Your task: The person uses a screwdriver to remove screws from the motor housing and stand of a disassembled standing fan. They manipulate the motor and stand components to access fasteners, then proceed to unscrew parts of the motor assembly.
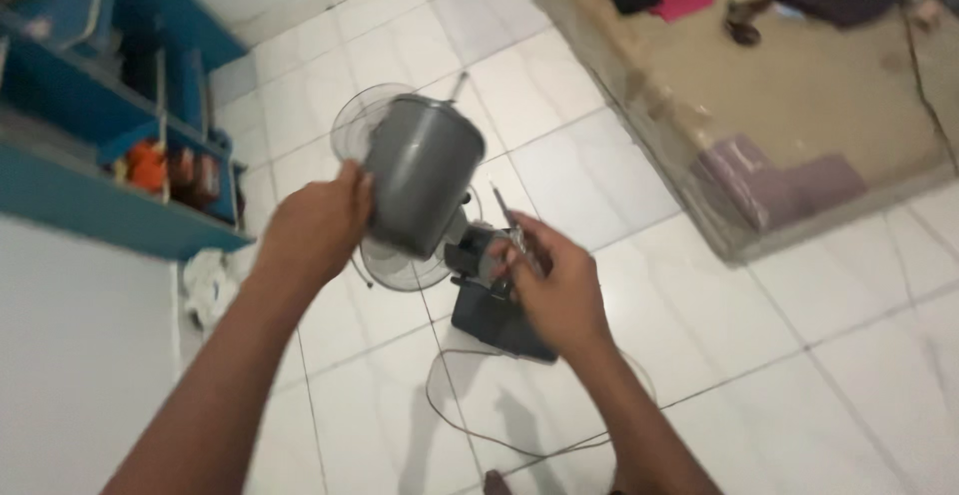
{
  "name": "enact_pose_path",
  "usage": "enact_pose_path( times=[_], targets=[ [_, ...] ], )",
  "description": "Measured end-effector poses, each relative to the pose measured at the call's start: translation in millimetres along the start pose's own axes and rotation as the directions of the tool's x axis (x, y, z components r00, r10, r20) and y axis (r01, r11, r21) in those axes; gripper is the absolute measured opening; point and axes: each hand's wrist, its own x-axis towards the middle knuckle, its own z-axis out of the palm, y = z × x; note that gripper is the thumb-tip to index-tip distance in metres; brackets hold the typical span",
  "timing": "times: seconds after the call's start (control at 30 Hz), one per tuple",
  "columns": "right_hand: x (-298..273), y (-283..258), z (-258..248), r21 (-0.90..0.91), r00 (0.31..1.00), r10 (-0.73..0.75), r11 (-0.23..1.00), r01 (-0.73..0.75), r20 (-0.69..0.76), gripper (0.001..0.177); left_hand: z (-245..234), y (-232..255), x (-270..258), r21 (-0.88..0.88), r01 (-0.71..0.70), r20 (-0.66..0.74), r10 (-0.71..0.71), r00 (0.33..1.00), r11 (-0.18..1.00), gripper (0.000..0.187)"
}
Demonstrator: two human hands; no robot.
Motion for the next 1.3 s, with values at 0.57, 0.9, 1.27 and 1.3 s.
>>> enact_pose_path(
  times=[0.57,0.9,1.27,1.3],
  targets=[
    [-64.6,159.7,40.4,0.313,0.856,0.324,0.928,-0.204,-0.402,0.046,-9.2,-1.6,2.9,0.134,-0.073,-0.066,0.083,0.994,0.988,0.044],
    [-86.3,255.9,52.1,0.423,0.833,0.375,0.886,-0.192,-0.407,0.054,-5.2,3.4,0.1,0.016,-0.029,-0.146,0.031,0.989,0.999,0.042],
    [-67.3,302.2,68.8,0.451,0.774,0.56,0.796,-0.403,-0.296,0.056,-2.4,-3.9,9.9,0.057,0.138,-0.128,-0.13,0.983,0.989,0.047],
    [-67.0,303.2,66.8,0.448,0.787,0.543,0.805,-0.388,-0.294,0.059,0.8,-9.6,11.6,0.039,0.116,-0.135,-0.11,0.985,0.992,0.046]
  ],
)
